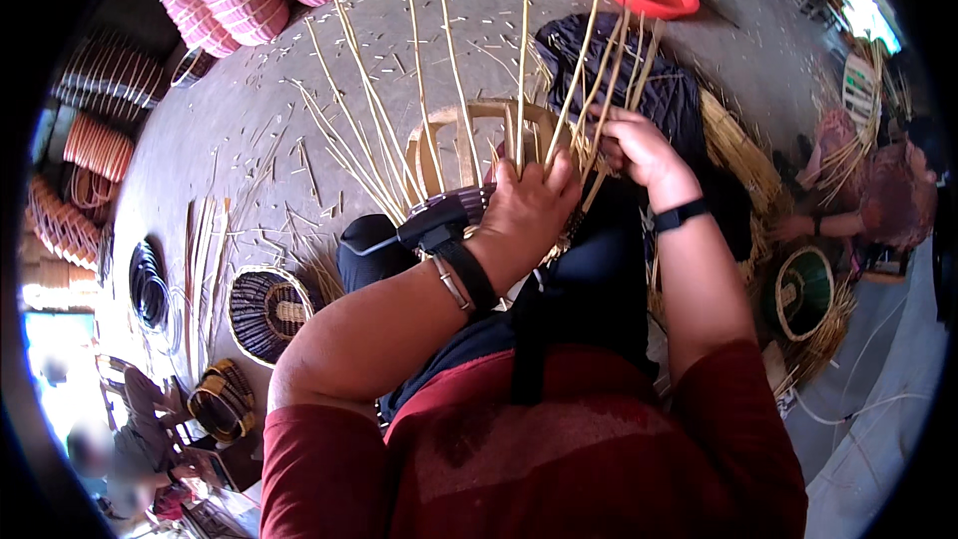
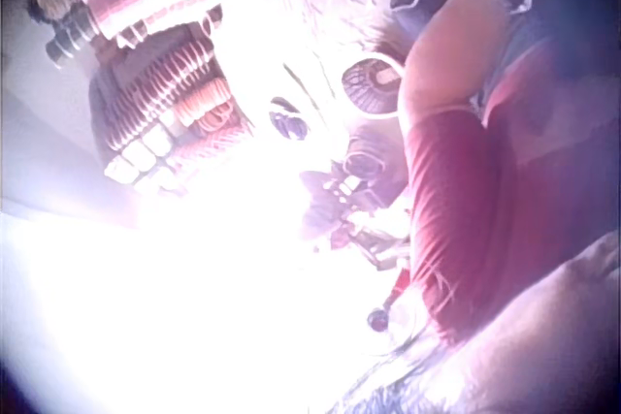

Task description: The person weaves a basket by hand, threading thin strips through vertical wooden slats while rotating the basket on their lap.

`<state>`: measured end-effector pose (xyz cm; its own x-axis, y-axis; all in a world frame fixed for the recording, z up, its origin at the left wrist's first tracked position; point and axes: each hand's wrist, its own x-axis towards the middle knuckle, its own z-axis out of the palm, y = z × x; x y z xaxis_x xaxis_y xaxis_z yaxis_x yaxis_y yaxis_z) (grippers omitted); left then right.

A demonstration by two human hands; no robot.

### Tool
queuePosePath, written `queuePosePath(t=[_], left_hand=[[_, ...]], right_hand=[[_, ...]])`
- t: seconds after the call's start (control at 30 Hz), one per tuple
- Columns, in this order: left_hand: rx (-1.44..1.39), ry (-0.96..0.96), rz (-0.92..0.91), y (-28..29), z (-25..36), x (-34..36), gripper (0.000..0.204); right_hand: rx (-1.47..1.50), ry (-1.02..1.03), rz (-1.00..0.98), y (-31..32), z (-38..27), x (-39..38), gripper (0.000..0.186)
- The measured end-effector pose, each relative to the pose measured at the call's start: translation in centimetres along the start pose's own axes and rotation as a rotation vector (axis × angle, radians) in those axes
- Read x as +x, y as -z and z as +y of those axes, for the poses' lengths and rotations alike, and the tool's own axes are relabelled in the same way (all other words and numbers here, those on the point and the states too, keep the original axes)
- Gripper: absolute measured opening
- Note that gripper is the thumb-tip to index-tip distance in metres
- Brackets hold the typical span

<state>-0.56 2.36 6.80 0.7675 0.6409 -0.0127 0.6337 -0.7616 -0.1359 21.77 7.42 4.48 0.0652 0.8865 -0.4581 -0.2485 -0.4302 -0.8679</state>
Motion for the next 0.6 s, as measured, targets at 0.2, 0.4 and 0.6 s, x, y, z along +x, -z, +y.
queuePosePath(t=[0.2, 0.4, 0.6], left_hand=[[-0.110, 0.029, 0.172, 0.5, -3.8, -5.0, 0.085], [-0.535, 0.397, 0.491, 1.8, -8.8, -12.9, 0.081], [-0.646, 0.639, 0.589, -5.2, -7.0, -17.0, 0.087]], right_hand=[[0.399, 0.333, 0.135, 4.9, -3.3, -4.9, 0.024], [0.744, 0.750, -0.218, 7.3, -7.9, -6.9, 0.016], [0.129, 0.606, -0.369, -15.3, -3.3, -6.2, 0.053]])
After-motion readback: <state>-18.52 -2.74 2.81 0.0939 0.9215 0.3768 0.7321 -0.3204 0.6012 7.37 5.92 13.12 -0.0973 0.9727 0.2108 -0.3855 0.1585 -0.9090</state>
